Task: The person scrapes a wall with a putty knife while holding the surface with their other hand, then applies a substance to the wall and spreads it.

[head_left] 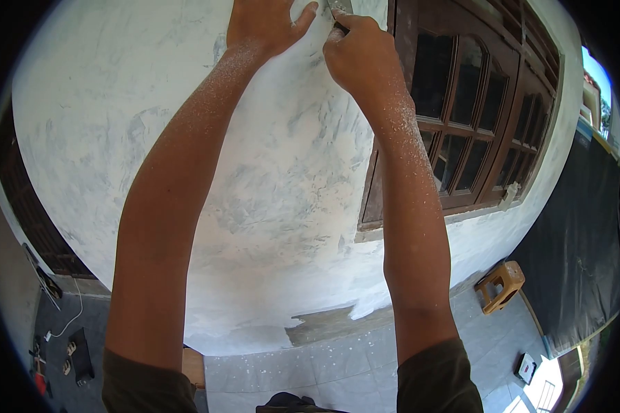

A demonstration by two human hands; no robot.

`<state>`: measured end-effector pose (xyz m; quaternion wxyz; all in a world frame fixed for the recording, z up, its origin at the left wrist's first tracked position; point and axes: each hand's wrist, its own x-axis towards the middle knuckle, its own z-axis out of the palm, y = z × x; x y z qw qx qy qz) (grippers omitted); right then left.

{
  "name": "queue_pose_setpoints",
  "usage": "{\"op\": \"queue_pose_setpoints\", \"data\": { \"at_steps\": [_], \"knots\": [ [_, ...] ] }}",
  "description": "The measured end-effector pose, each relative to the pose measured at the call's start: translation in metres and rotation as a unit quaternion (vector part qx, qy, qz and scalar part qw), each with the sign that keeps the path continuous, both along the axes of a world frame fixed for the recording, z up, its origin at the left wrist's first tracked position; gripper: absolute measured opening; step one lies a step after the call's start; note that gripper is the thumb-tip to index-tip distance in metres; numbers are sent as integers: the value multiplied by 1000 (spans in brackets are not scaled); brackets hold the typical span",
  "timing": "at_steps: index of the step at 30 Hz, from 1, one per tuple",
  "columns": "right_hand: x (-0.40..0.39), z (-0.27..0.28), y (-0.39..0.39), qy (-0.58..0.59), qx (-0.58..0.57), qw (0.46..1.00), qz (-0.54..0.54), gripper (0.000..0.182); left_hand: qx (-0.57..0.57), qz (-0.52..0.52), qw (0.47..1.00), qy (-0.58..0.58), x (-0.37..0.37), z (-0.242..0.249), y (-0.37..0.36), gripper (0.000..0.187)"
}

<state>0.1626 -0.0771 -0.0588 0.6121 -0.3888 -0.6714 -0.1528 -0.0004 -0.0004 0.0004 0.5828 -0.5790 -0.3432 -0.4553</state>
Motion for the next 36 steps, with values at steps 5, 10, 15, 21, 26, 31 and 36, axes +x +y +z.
{"op": "queue_pose_setpoints", "data": {
  "at_steps": [5, 10, 15, 21, 26, 31, 36],
  "knots": [
    [3, -19, -14, -15, -15, 1000, -22, 36, -7, -5, 1000, -4, -1, -3, 2, 62],
    [9, -3, -6, -17, -13, 1000, -3, 37, -14, -8, 1000, -6, 0, -1, -1, 62],
    [14, 1, -19, -28, -45, 999, -6, 37, 3, 2, 1000, 3, -2, -2, 2, 62],
    [12, 8, -11, -43, -22, 999, -12, 39, -9, 7, 1000, -4, -2, -2, -1, 62],
    [13, 5, -10, -43, -32, 998, -35, 38, 3, 18, 1000, 1, -1, 0, 3, 63],
    [12, -4, -8, -46, -15, 999, -15, 40, -5, 13, 1000, 1, -1, -2, 1, 63],
    [12, 6, -6, -30, -20, 999, -18, 38, -10, 9, 1000, -2, 0, -2, 0, 62]
  ]
}}
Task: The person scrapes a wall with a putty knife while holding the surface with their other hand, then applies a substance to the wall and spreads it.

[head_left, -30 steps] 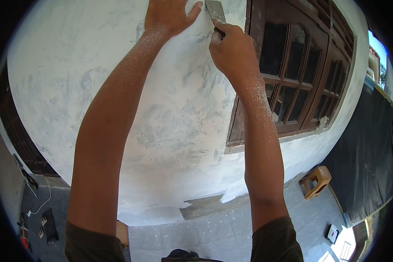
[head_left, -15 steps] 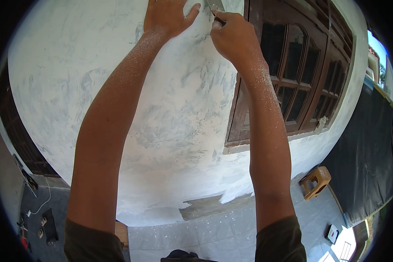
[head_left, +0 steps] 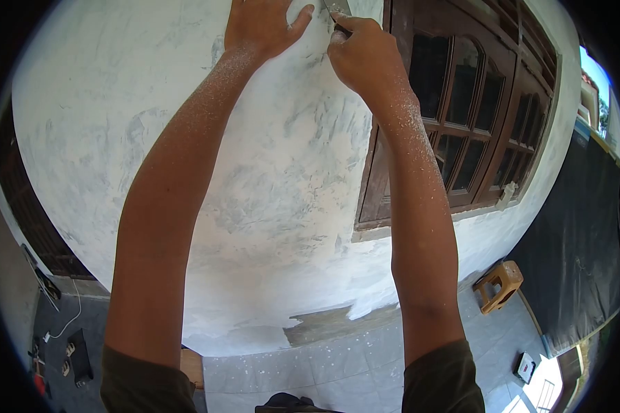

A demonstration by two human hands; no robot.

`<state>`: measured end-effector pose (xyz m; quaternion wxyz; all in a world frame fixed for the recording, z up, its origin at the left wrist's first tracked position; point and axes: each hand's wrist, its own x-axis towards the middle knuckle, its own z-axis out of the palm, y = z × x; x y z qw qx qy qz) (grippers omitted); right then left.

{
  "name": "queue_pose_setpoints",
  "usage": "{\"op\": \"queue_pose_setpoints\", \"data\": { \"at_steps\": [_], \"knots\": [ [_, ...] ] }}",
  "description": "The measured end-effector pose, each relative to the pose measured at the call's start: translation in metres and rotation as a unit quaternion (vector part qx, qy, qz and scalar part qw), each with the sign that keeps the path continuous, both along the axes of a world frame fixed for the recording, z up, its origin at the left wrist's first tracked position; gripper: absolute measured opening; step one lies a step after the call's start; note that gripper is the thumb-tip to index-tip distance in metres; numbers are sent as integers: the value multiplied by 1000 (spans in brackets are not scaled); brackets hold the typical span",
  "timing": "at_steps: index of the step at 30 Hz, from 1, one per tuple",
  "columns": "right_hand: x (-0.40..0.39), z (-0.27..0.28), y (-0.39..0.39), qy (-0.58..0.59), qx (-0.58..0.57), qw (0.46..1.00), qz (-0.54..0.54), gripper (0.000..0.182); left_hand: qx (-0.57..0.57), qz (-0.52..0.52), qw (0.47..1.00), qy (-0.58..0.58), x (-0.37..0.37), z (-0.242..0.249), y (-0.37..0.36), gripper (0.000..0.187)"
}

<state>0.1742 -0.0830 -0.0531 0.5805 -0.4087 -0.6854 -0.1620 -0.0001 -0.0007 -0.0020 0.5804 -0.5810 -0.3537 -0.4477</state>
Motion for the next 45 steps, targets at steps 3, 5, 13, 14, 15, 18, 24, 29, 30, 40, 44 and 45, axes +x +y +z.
{"op": "queue_pose_setpoints", "data": {
  "at_steps": [3, 5, 13, 14, 15, 18, 24, 29, 30, 40, 44, 45],
  "knots": [
    [1, -12, -5, -5, 11, 1000, 7, 40, 2, -5, 1000, 1, 0, 3, -1, 62],
    [0, -15, -6, -8, 14, 1000, 6, 39, 0, -7, 1000, -2, 1, 0, -1, 62],
    [-2, -1, -3, 4, -7, 1000, -1, 38, 1, -12, 1000, 2, 0, 1, -2, 62],
    [-3, -4, -4, 5, -7, 1000, -1, 38, 1, -13, 1000, 4, 0, 2, -2, 62],
    [-4, -10, -6, 5, -2, 1000, 4, 38, 0, -14, 1000, 3, 0, 2, -2, 62],
    [-5, -5, 2, 7, 22, 1000, 7, 38, 9, -11, 1000, 2, 0, 3, 1, 63],
    [-3, -6, -7, 3, 2, 1000, 0, 38, 6, -8, 1000, 4, 0, -1, -1, 63],
    [-5, -9, -3, -14, 4, 1000, -6, 39, 15, -11, 1000, 1, 0, 3, -1, 63],
    [-6, 0, -2, -6, 4, 1000, 2, 39, 13, -16, 1000, 1, 0, 1, -1, 63],
    [-7, -19, -1, -7, 19, 1000, -7, 36, 18, -21, 1000, 2, 0, 1, 2, 62],
    [-7, -1, 13, -7, 58, 998, 5, 35, 4, -11, 1000, -1, 0, 2, -2, 63],
    [-6, -4, 11, 1, 53, 999, 10, 35, -1, -11, 1000, -2, 0, 0, -2, 62]
  ]
}}
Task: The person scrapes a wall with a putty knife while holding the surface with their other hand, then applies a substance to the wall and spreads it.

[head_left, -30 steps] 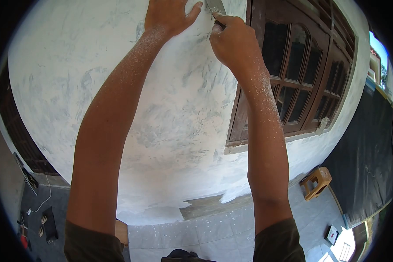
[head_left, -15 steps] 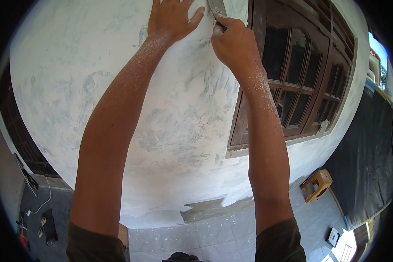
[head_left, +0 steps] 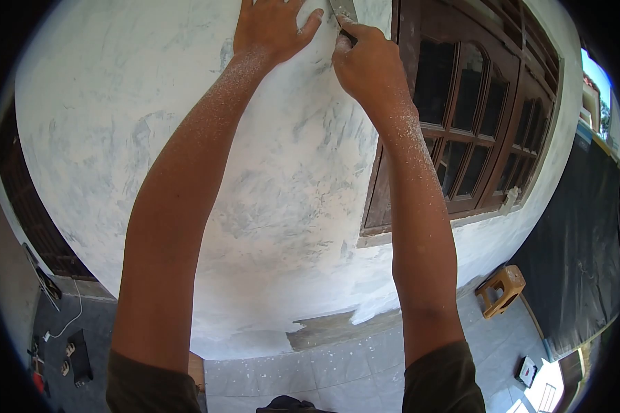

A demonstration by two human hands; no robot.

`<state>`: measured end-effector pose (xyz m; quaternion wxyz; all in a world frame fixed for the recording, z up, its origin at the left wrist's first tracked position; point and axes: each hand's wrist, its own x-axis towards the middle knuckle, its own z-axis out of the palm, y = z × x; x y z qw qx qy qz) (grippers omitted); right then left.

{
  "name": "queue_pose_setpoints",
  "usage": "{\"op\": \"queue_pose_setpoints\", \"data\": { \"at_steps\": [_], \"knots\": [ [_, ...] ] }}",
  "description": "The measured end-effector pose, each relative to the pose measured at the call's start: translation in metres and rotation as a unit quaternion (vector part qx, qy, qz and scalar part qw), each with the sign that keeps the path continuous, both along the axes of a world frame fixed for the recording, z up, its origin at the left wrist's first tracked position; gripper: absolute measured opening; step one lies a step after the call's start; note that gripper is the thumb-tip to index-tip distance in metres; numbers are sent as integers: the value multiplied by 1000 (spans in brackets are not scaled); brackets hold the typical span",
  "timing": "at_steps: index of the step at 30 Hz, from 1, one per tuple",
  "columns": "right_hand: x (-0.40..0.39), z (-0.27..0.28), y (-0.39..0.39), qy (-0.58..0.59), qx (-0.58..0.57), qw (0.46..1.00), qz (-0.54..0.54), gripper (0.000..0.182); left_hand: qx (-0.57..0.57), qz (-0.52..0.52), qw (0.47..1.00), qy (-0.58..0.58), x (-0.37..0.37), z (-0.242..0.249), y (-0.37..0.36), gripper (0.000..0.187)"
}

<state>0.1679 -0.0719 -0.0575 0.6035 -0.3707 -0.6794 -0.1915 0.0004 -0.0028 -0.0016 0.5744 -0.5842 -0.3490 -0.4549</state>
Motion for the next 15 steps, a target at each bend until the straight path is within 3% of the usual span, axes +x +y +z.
{"op": "queue_pose_setpoints", "data": {
  "at_steps": [15],
  "knots": [
    [1, -19, -10, 19, -12, 1000, -5, 35, 10, -4, 1000, 18, -2, 1, 4, 60]
  ]
}}
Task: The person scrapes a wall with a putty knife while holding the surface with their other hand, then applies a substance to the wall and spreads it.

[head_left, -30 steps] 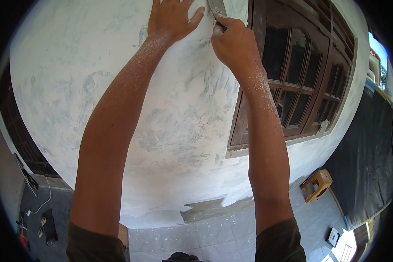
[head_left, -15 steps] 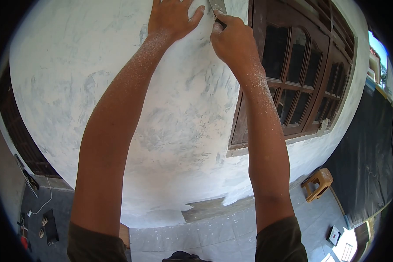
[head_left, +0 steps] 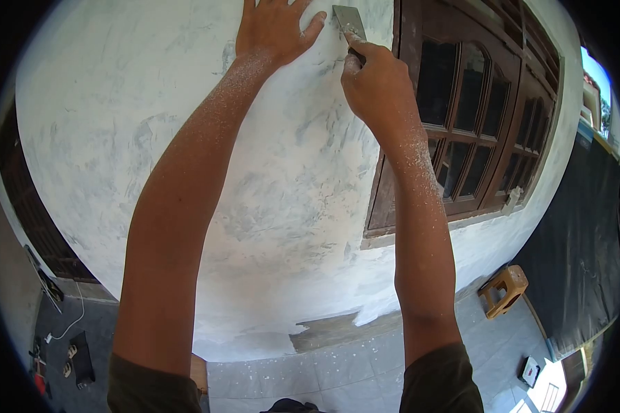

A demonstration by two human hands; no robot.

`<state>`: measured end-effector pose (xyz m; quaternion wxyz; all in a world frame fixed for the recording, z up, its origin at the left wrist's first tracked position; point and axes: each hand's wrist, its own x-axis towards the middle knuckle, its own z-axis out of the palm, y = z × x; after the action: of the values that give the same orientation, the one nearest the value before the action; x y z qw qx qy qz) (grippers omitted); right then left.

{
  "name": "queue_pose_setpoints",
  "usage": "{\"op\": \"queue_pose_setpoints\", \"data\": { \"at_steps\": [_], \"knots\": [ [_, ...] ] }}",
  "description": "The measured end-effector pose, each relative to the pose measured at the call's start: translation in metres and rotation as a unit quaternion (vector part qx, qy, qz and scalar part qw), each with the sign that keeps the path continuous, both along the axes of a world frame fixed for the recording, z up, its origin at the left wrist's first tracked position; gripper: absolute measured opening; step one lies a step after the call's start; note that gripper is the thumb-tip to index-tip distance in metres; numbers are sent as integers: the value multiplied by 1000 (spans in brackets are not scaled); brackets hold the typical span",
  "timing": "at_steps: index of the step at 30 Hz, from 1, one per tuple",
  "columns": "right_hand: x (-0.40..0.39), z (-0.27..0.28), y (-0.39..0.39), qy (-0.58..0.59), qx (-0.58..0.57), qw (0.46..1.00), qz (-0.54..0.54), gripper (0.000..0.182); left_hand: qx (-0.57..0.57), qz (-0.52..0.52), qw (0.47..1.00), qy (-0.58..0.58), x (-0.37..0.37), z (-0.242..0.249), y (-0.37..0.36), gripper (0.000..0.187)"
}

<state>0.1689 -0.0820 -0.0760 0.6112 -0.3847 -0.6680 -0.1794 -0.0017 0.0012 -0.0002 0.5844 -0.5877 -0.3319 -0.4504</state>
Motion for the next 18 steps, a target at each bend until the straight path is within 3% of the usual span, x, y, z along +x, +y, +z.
{"op": "queue_pose_setpoints", "data": {
  "at_steps": [7, 13, 18],
  "knots": [
    [4, 24, -1, -18, -31, 999, -10, 35, -5, -6, 1000, -2, 2, -1, -4, 60],
    [2, 3, -3, -19, -40, 999, -16, 36, 0, -1, 1000, -3, 1, -2, -1, 61],
    [-1, 29, 2, -12, -18, 1000, -4, 38, 2, -1, 1000, 0, 0, 1, -1, 60]
  ]
}}
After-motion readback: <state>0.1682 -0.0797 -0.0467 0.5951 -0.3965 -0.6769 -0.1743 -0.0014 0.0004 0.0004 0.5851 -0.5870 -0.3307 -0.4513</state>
